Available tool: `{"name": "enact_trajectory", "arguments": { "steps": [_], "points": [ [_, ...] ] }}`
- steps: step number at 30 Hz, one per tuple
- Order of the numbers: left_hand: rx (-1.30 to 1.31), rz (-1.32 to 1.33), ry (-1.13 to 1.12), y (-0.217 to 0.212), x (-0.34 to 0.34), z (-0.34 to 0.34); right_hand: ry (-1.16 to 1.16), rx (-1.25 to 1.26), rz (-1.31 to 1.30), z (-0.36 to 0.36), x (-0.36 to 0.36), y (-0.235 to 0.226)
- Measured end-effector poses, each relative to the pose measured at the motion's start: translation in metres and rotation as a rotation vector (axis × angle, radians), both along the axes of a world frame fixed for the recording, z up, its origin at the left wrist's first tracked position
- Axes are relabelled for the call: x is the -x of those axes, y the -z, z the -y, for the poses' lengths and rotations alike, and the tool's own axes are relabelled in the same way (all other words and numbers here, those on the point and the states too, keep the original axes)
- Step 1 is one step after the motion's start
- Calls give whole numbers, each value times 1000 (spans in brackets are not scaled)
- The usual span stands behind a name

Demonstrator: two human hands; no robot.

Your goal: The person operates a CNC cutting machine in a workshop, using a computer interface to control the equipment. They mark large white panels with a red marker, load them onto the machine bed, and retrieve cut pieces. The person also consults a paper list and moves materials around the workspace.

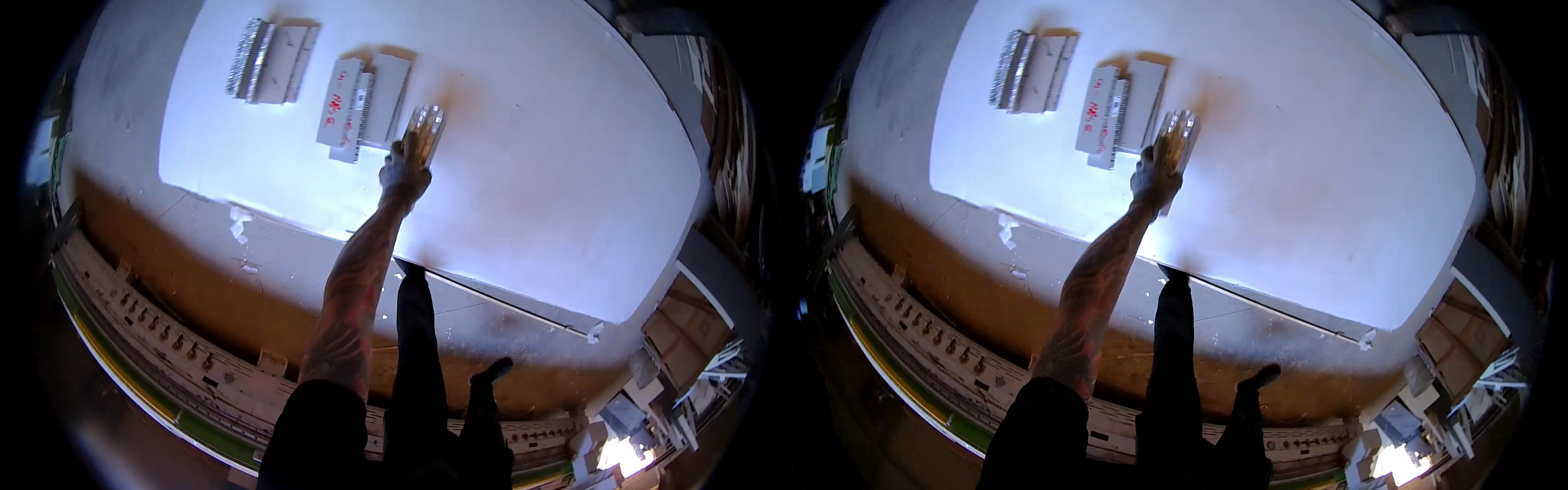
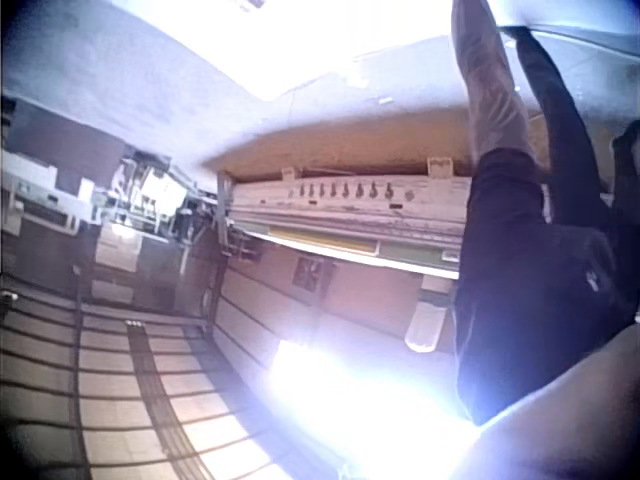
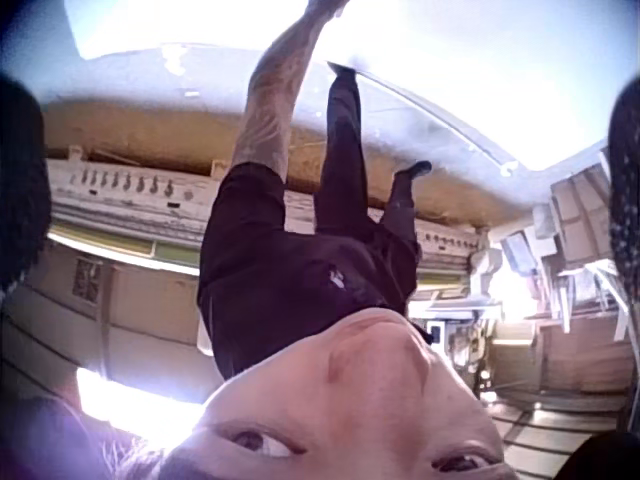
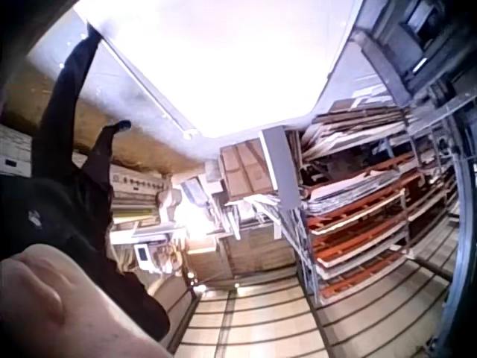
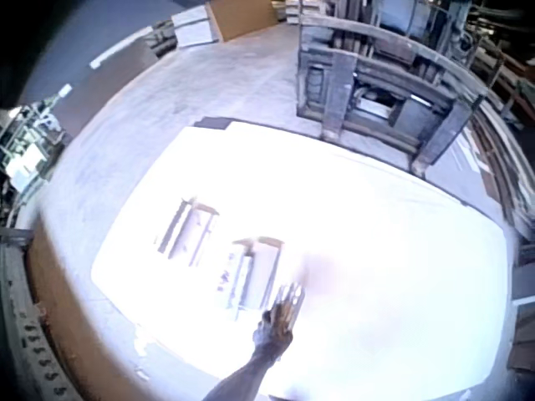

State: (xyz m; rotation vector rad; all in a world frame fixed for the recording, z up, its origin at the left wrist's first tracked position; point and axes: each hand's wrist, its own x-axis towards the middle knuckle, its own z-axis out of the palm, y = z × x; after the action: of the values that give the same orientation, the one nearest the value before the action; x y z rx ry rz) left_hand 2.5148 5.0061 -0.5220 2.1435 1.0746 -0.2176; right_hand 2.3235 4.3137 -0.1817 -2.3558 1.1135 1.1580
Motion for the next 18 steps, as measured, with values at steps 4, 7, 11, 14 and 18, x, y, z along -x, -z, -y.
{"name": "enact_trajectory", "arguments": {
  "steps": [4,7,11,14,18],
  "points": [
    [-89,174,-40,46,-78,-32,68,38,-40,-16,24,3],
    [-53,163,13,77,-106,-43,110,49,-54,-12,40,1],
    [-172,98,-59,112,-41,-56,144,-18,-65,-1,49,5],
    [-84,-60,165,65,7,43,239,-4,-17,16,84,-13],
    [-18,2,334,-11,148,143,287,-153,45,52,102,-6]
  ]
}}
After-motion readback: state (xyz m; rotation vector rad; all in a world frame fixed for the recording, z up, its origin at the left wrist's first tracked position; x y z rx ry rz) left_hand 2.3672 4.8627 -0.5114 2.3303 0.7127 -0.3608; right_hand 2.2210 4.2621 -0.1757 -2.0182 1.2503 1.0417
